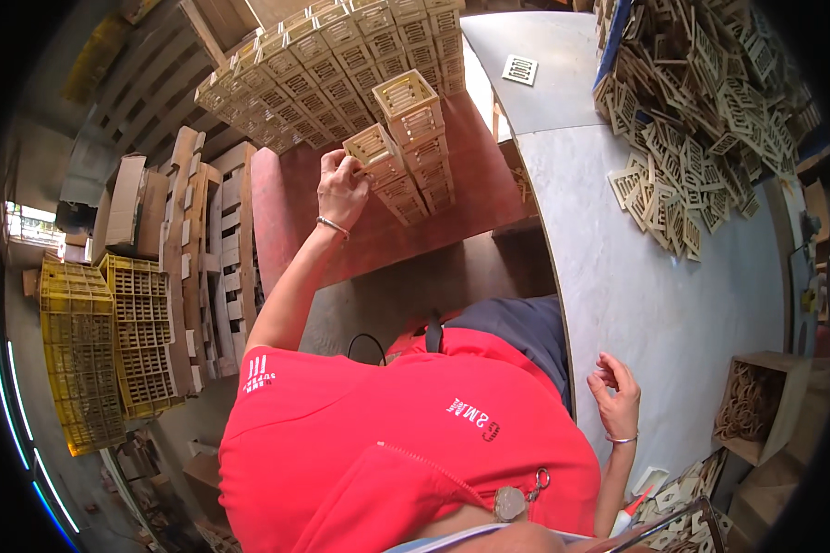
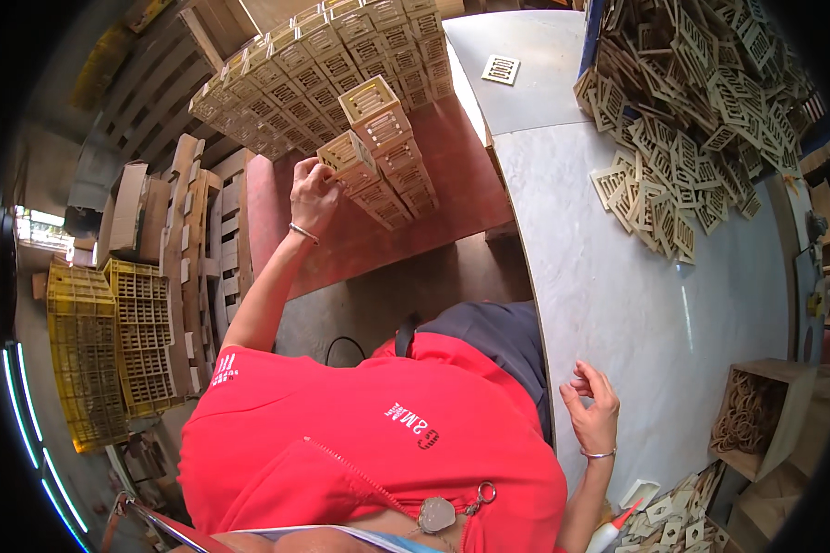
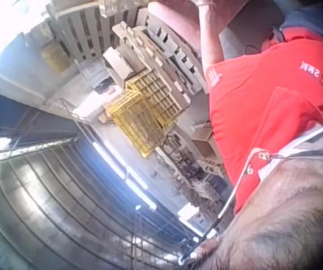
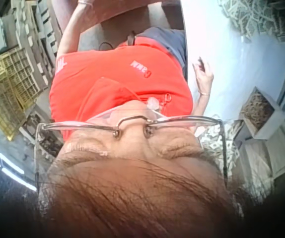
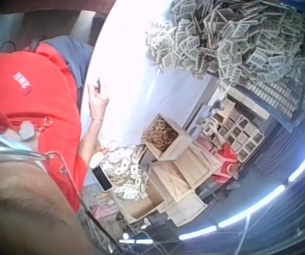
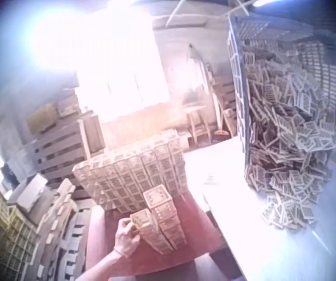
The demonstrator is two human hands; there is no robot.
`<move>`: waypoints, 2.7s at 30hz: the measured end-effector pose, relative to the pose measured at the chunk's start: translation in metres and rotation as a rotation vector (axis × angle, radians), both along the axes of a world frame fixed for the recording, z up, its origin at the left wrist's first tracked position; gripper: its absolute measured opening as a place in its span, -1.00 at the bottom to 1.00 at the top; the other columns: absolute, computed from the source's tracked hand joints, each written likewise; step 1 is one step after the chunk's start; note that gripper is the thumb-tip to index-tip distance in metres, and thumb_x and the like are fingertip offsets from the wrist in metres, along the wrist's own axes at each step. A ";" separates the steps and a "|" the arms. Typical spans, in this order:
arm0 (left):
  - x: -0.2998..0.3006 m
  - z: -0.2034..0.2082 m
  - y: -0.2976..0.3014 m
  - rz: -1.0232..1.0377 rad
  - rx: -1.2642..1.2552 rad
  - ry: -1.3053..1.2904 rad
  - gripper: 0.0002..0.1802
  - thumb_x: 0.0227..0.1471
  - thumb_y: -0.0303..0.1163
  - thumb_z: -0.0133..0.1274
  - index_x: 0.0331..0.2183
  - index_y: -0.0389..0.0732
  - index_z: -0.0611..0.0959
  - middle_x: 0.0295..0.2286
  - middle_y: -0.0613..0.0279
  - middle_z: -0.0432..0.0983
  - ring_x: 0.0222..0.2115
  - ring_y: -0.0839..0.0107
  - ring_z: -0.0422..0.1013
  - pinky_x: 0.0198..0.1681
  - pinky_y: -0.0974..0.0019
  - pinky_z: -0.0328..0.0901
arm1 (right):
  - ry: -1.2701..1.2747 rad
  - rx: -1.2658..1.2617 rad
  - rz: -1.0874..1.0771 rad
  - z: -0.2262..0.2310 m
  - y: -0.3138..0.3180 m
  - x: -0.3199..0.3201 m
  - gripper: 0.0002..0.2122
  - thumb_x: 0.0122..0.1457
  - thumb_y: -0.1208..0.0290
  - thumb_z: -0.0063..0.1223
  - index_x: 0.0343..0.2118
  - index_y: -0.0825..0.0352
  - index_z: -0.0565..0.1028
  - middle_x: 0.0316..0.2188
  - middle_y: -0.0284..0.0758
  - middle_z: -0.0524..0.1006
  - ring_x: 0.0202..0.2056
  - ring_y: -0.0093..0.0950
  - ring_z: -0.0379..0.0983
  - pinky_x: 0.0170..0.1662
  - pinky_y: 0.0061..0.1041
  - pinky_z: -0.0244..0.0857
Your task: Assemble small laser-cut wooden boxes by applying glue to the edges and securing the pieces with rubber bands.
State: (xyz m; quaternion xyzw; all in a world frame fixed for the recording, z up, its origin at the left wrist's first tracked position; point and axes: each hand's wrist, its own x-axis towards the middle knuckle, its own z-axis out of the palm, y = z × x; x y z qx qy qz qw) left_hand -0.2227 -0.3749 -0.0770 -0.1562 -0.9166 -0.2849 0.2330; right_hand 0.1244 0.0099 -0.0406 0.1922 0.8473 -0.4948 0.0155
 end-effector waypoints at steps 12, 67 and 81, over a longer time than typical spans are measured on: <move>0.006 0.003 0.007 0.055 -0.019 -0.137 -0.74 -0.27 -0.43 0.18 -0.40 -0.19 0.54 -0.23 0.13 0.33 -0.37 0.21 0.43 -0.31 0.22 0.37 | -0.028 -0.005 -0.020 -0.006 0.003 0.002 -0.68 0.02 0.53 0.13 -0.12 0.43 0.44 -0.29 -0.23 0.50 -0.35 -0.51 0.46 -0.26 -0.55 0.38; 0.097 0.043 0.184 -0.715 0.084 -0.251 -0.75 -0.11 -0.49 0.11 -0.28 -0.23 0.53 -0.30 0.13 0.43 -0.45 0.32 0.43 -0.41 0.35 0.34 | 0.009 0.273 -0.681 0.001 0.080 0.133 -0.70 0.02 0.50 0.14 -0.15 0.39 0.45 -0.29 -0.22 0.52 -0.33 -0.48 0.49 -0.28 -0.55 0.37; 0.066 0.023 0.533 -0.996 -0.881 -0.160 -0.48 -0.25 -0.05 0.16 -0.25 -0.17 0.55 -0.22 0.14 0.44 -0.09 0.15 0.27 -0.02 0.13 0.13 | -0.431 0.472 -1.036 -0.018 0.047 0.327 -0.50 -0.04 0.26 0.21 -0.06 0.41 0.37 -0.15 -0.05 0.44 -0.12 -0.16 0.36 -0.06 -0.30 0.23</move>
